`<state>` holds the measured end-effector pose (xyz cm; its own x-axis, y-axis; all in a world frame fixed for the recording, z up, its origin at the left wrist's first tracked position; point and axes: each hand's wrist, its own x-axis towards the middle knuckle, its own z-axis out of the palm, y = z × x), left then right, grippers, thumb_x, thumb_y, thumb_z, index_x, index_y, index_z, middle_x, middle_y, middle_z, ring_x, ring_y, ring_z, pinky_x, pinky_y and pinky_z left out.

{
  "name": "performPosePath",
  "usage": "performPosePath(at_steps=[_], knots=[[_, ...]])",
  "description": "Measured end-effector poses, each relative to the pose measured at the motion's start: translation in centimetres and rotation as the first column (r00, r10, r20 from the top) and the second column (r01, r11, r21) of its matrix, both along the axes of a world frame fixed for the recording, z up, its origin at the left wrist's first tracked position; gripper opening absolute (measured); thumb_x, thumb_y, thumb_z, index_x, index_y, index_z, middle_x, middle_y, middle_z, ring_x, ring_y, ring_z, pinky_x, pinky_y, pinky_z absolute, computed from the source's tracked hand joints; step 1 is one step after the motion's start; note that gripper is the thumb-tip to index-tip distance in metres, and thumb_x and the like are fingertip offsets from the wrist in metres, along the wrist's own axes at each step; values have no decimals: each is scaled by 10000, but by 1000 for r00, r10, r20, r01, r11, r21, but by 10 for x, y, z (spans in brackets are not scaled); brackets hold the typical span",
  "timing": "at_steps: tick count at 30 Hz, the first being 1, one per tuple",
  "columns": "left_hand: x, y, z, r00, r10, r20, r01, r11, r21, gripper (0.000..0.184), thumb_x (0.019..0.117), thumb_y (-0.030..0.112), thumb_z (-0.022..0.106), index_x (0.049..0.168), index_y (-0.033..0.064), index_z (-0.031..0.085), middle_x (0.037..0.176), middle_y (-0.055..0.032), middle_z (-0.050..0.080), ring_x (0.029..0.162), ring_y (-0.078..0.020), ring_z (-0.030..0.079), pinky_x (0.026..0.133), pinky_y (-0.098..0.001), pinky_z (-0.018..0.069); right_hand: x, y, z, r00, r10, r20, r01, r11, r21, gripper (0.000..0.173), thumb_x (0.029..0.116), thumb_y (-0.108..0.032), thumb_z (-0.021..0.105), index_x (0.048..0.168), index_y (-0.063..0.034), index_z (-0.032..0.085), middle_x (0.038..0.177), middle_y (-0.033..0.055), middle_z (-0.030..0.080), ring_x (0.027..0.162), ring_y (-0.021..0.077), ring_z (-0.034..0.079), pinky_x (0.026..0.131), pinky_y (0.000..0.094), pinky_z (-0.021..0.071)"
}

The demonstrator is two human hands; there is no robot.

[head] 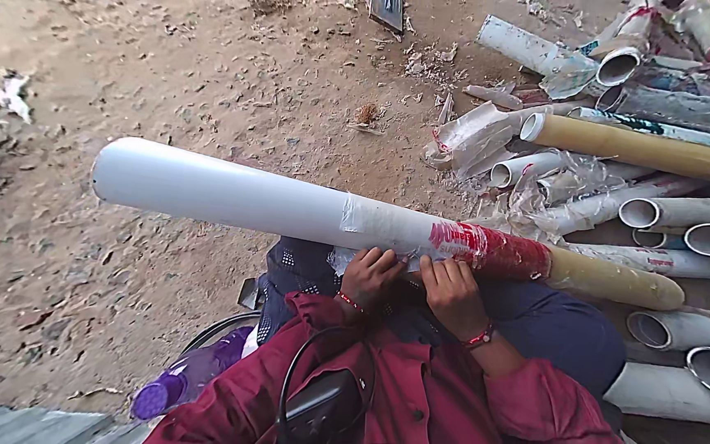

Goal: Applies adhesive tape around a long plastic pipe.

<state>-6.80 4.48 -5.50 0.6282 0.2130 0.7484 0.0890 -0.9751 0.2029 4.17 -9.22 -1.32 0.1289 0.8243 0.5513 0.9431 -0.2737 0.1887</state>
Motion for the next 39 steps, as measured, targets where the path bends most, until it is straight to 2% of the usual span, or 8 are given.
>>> performPosePath(at_steps=[15,21,28,39], knots=[[0,2,-2,999,-32,28,33,999,-34,251,955,106,547,831,128,764,705,-46,654,653,-222,594,602,-337,443,9,1,4,994,80,78,-75,995,-64,198,952,34,536,959,44,733,627,99,620,592,267,611,601,367,466],[0,2,-2,999,-29,14,29,999,-37,252,953,104,547,838,131,769,702,-45,654,657,-227,599,604,-341,448,8,3,8,993,72,89,-64,994,-84,199,950,37,532,955,54,730,614,101,606,582,269,601,592,370,456],[-2,2,-1,999,-36,1,36,999,-39,256,963,110,543,847,129,770,703,-47,653,651,-229,598,600,-344,451,8,-2,10,980,70,185,-42,988,-149,204,950,57,512,952,85,713,579,100,555,543,259,576,574,365,443],[-2,7,-5,995,-95,42,96,995,-19,263,961,85,538,857,121,777,683,-48,644,641,-220,578,618,-333,437,20,-22,12,967,10,256,47,975,-217,207,943,72,499,949,103,704,586,113,558,550,270,585,579,378,443]])
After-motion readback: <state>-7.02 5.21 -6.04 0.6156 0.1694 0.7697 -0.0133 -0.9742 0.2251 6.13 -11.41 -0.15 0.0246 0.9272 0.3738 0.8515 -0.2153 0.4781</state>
